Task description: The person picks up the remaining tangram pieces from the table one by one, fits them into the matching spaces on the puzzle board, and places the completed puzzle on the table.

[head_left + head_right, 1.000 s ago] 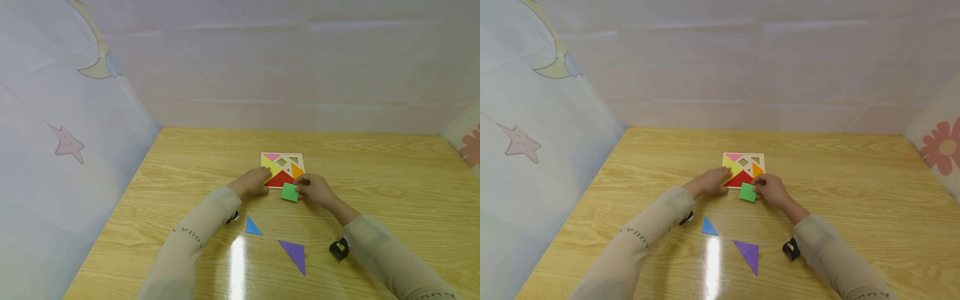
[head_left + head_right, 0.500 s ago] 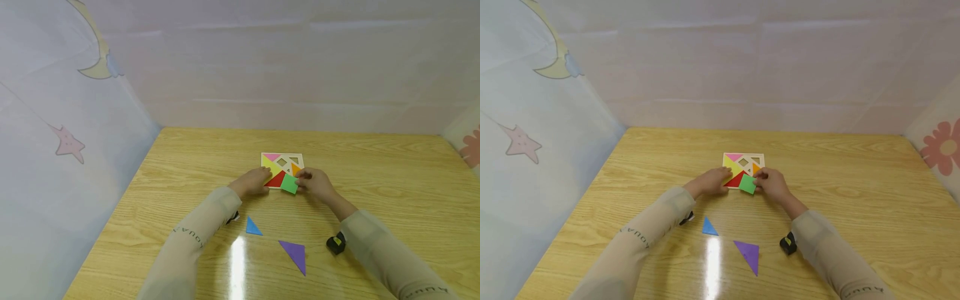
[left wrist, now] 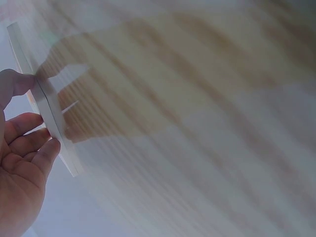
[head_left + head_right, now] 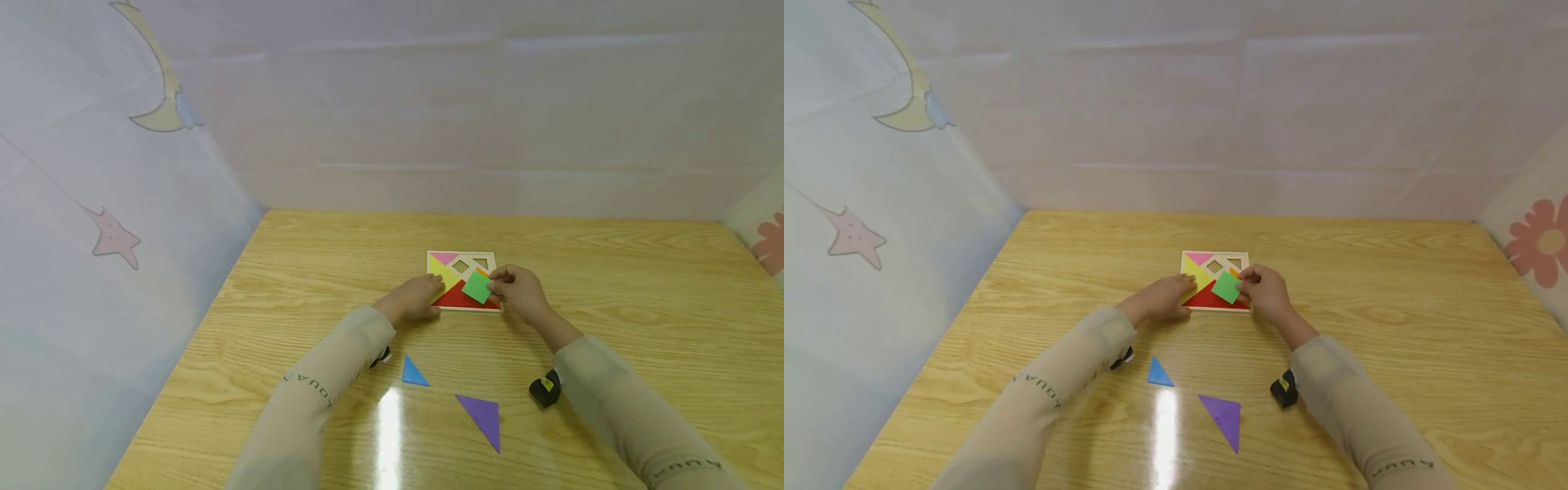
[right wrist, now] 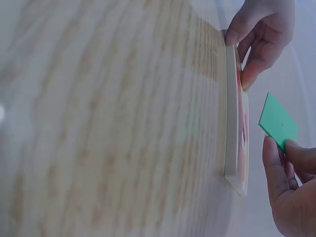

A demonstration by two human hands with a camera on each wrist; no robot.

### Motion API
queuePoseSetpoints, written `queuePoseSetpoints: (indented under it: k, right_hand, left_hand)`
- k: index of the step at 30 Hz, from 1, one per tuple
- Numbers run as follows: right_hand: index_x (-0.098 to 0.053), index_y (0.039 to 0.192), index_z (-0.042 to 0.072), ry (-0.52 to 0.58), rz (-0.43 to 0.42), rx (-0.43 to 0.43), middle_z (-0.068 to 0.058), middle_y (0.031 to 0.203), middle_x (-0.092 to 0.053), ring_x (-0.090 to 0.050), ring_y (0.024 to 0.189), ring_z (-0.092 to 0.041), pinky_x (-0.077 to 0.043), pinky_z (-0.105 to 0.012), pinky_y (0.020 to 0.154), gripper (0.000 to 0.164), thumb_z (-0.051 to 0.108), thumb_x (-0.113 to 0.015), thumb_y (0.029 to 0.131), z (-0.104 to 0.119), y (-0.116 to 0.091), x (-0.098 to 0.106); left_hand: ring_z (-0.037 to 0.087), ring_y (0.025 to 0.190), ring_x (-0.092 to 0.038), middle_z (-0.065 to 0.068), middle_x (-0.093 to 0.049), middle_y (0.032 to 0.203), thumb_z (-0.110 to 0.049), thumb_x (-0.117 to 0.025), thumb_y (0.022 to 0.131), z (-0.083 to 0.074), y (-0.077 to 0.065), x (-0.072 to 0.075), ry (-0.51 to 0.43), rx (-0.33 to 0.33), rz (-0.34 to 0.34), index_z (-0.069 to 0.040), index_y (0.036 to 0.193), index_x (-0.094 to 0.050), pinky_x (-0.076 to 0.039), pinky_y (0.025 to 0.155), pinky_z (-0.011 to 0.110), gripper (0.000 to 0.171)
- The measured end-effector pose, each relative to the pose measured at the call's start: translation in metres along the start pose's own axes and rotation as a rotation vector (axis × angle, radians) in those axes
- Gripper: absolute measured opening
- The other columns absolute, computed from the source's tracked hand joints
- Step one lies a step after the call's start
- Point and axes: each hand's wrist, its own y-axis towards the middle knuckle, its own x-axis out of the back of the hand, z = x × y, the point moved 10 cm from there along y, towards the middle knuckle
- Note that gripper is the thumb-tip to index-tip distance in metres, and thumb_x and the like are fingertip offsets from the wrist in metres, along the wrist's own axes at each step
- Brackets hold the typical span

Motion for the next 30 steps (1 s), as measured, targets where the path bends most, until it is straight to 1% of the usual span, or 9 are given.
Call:
queuePoseSetpoints:
  k: [5, 13, 16, 21, 25, 30]
  right_hand:
    - [-0.046, 0.102, -0.014, 0.024, -0.008, -0.021, -0.013, 0.086, -0.047, -0.056, 0.069, -0.013, -0.051, -0.026, 0.067, 0.021, -0.003, -0.048, 0.085, -0.003, 0.002, 0.0]
    - [-0.048, 0.102, -0.013, -0.021, -0.042, -0.008, -0.015, 0.085, -0.048, -0.057, 0.069, -0.017, -0.051, -0.027, 0.066, 0.021, -0.002, -0.049, 0.085, -0.003, 0.007, 0.006]
    - [-0.048, 0.102, -0.013, -0.022, -0.057, -0.002, -0.015, 0.085, -0.047, -0.057, 0.07, -0.018, -0.051, -0.027, 0.067, 0.02, -0.002, -0.05, 0.084, -0.003, 0.009, 0.008]
    - [-0.048, 0.102, -0.015, -0.004, -0.077, 0.01, -0.015, 0.084, -0.047, -0.057, 0.068, -0.015, -0.051, -0.027, 0.067, 0.021, -0.004, -0.049, 0.084, -0.002, 0.011, 0.01]
    - [-0.047, 0.103, -0.015, 0.007, -0.091, 0.003, -0.014, 0.084, -0.046, -0.056, 0.067, -0.012, -0.051, -0.026, 0.067, 0.022, -0.005, -0.048, 0.084, -0.003, 0.013, 0.011]
    - [-0.046, 0.105, -0.014, 0.001, -0.096, -0.011, -0.014, 0.085, -0.043, -0.056, 0.069, -0.016, -0.051, -0.026, 0.068, 0.023, -0.003, -0.047, 0.085, -0.005, 0.016, 0.011]
  left_hand:
    - [0.022, 0.126, -0.022, 0.01, -0.028, 0.137, -0.023, -0.051, 0.085, -0.001, -0.001, 0.001, 0.001, 0.0, 0.001, -0.004, 0.131, -0.036, -0.017, 0.103, 0.027, 0.052]
    - [0.022, 0.126, -0.022, 0.01, -0.028, 0.137, -0.023, -0.051, 0.085, -0.002, -0.001, 0.002, 0.003, -0.001, -0.001, -0.003, 0.13, -0.037, -0.017, 0.103, 0.027, 0.051]
    - [0.022, 0.126, -0.022, 0.01, -0.029, 0.137, -0.023, -0.051, 0.085, -0.001, -0.001, 0.002, 0.004, -0.001, -0.004, -0.003, 0.13, -0.037, -0.017, 0.103, 0.027, 0.051]
    - [0.021, 0.127, -0.021, 0.009, -0.028, 0.137, -0.023, -0.051, 0.085, 0.0, -0.001, 0.001, -0.004, 0.007, 0.002, -0.004, 0.131, -0.037, -0.016, 0.103, 0.027, 0.051]
    - [0.021, 0.127, -0.021, 0.009, -0.028, 0.137, -0.023, -0.051, 0.085, 0.0, 0.0, 0.0, 0.001, 0.007, 0.002, -0.004, 0.131, -0.037, -0.016, 0.103, 0.026, 0.051]
    - [0.021, 0.127, -0.02, 0.009, -0.027, 0.138, -0.023, -0.05, 0.085, 0.0, 0.0, 0.001, 0.003, 0.006, 0.0, -0.004, 0.131, -0.036, -0.016, 0.103, 0.026, 0.051]
